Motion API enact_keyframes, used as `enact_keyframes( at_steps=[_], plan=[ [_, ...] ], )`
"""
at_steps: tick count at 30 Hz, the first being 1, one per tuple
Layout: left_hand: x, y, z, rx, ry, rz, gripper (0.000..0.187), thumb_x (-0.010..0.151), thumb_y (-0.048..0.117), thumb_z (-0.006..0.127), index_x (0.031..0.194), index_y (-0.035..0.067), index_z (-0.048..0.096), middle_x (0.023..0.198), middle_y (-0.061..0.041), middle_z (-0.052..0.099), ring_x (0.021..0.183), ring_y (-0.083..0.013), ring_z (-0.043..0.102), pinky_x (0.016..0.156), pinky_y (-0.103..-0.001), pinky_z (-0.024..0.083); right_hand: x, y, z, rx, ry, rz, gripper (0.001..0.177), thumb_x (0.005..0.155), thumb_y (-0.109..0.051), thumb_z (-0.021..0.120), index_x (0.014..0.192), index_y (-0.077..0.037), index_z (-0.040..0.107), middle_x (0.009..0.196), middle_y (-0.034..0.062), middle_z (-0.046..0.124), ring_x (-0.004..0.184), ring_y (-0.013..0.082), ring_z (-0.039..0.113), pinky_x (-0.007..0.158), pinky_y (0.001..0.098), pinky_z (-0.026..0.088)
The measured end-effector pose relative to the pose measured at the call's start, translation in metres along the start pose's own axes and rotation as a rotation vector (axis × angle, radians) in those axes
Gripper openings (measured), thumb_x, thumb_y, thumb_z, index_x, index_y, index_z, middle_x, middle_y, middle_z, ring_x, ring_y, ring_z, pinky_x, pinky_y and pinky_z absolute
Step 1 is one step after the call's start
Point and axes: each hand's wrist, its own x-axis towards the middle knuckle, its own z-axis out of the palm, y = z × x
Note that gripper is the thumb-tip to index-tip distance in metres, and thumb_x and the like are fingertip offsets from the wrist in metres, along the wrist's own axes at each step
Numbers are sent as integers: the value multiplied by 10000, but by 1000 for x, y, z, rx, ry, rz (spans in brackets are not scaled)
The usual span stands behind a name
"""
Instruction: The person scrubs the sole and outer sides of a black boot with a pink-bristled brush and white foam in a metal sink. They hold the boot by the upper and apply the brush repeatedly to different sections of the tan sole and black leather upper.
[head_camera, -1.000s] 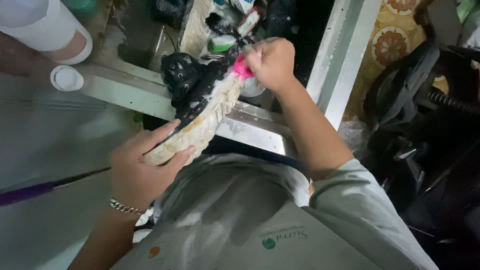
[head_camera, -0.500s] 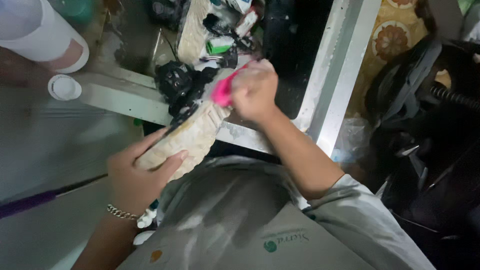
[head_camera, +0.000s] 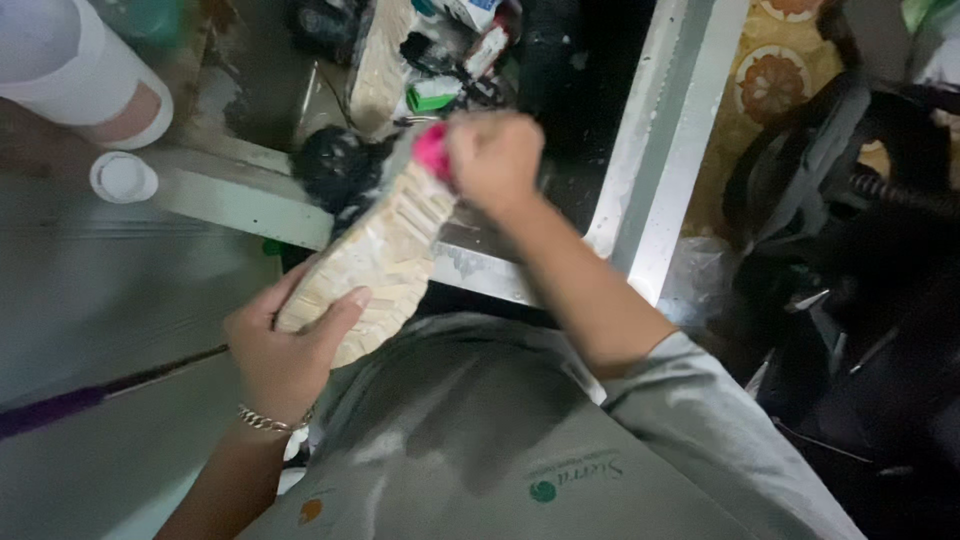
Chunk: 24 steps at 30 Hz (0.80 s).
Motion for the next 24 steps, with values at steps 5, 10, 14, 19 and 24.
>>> enact_keyframes(
  at_steps=[5,10,14,19,24],
  plan=[
    [2,1,-10,35,-24,-128,702,861,295,1153,1414,-53,900,1183,-330,905,1166,-475,898,955,-614,716,0,27,4,228,-96,-146,463,1041,-185,773,610,-54,667,531,184,643,477,453,652,488,487,438],
    [4,20,4,47,25,-139,678,872,255,1143,1424,-42,885,1199,-328,894,1203,-463,883,931,-561,704,3,-62,-18,222,-107,-391,501,1073,-263,703,593,-220,566,491,27,553,406,301,548,499,411,437],
    [0,14,-2,44,35,-176,729,807,346,1200,1389,2,930,1131,-294,914,1112,-428,916,890,-525,715,-3,-39,-2,233,-47,-444,527,993,-307,825,605,-122,518,520,217,536,465,499,596,480,565,405],
    [3,22,10,28,51,-140,709,829,291,1180,1383,-51,899,1152,-343,895,1145,-480,894,876,-556,719,5,-65,-5,251,-117,-477,561,1046,-333,747,558,-217,497,455,81,505,437,432,590,498,498,488],
    [-2,31,6,6,48,-190,727,789,289,1201,1381,-24,920,1151,-332,910,1151,-466,905,896,-541,728,-2,14,19,196,-62,-468,511,959,-225,817,578,-169,482,461,138,478,439,491,562,470,566,432]
  ],
)
